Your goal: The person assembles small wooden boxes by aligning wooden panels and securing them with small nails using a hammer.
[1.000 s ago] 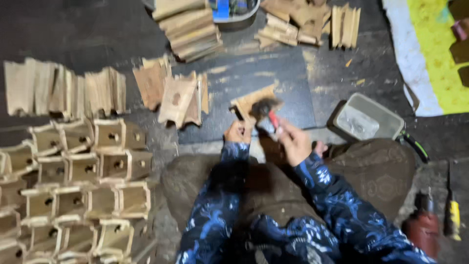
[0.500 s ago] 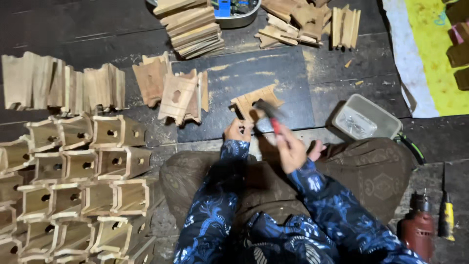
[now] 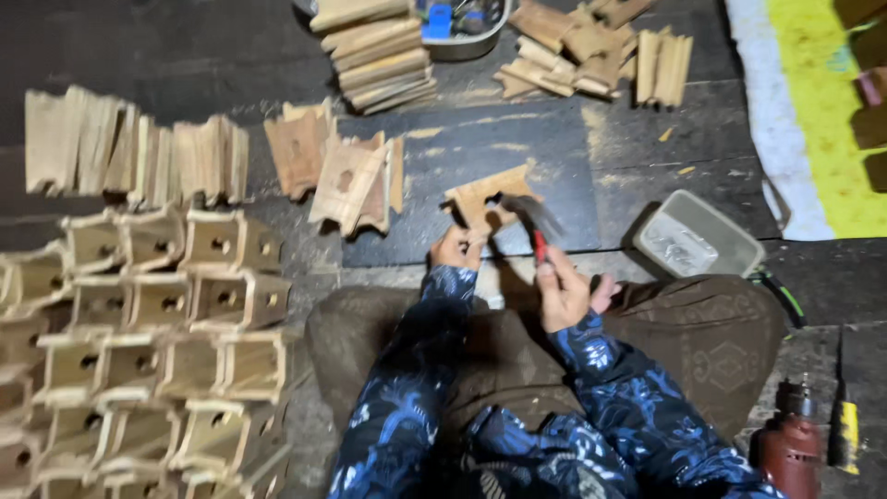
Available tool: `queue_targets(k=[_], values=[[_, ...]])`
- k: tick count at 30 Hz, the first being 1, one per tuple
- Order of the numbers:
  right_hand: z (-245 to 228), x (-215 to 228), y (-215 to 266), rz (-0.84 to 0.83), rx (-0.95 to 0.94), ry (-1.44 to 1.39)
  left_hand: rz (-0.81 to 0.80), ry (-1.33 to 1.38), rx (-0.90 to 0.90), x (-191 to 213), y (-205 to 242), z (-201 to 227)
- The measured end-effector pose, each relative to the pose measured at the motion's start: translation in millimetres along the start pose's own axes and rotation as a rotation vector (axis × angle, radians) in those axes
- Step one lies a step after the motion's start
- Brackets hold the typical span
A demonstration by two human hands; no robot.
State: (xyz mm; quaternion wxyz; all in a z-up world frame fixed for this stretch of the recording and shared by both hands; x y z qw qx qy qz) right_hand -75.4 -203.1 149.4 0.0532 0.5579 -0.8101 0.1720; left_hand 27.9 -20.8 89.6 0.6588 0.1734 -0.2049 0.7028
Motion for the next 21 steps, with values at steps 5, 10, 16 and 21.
queue_targets(k=[5,10,16,21], values=[[-34,-1,4,-0.076,-0.037,-0.023,-0.021,0.001,0.05,8,10,3],[-27,-5,8,-0.016,-0.1,0.041,0.003,0.034,0.01,7,11,-5],[38,31,-38,0.038,-0.369,0.364,0.045,-0.074,-0.07,9,6,-5],[68,37,-88,-0.109,-0.445,0.771,0.108,-0.127,-0.13,-6,4,-27]])
Point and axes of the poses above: each hand's wrist, its own y-axis away from the middle knuckle, its own x-axis out of the back of the hand, z = x × y, the point moved 4 cm from there along -y, towards the middle knuckle, and after that the axes turned 4 degrees about -y, right-handed, at the moved point
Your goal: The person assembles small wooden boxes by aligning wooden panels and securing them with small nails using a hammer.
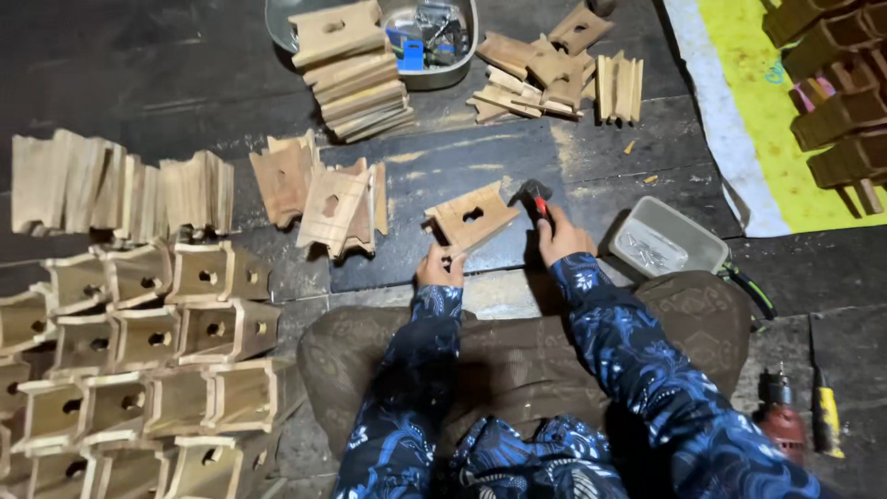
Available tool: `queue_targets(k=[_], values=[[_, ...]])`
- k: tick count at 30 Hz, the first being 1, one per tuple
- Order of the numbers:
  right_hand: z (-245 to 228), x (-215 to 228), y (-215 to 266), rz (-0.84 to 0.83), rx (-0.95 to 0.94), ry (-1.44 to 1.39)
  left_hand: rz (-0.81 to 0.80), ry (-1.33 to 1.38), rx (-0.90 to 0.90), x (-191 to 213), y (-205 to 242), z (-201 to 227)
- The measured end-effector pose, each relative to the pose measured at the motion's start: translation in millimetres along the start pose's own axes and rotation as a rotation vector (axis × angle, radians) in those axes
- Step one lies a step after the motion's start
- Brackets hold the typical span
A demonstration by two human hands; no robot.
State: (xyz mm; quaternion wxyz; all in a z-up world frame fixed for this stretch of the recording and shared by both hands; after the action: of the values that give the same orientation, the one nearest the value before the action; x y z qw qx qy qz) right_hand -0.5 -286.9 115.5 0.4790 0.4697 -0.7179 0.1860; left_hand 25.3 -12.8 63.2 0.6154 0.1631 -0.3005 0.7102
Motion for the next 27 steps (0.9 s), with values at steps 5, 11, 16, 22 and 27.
queue_targets(k=[5,11,16,22,27], values=[[37,2,-51,0.225,0.215,0.341,0.022,0.144,0.039,-15,5,-27],[178,32,-134,-0.029,-0.157,0.246,0.002,0.177,0.05,-15,5,-28],[190,48,-138,0.05,-0.118,0.089,0.003,0.164,0.039,-16,9,-28],[132,86,-81,0.068,-0.156,-0.393,0.004,0.182,0.031,-13,9,-25],[156,81,-92,0.139,-0.21,-0.269,0.012,0.197,0.029,-13,9,-23]])
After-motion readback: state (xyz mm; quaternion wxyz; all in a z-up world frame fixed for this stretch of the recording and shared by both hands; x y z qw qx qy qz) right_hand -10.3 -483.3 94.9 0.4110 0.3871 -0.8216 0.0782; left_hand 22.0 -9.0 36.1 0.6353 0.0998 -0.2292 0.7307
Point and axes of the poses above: each hand's wrist, its own y-axis away from the middle knuckle, its own x-axis out of the back of the hand, z = x × y, the point moved 4 cm from there along -y, towards the middle knuckle, and after that the axes turned 4 degrees about -y, right-handed, at the moved point
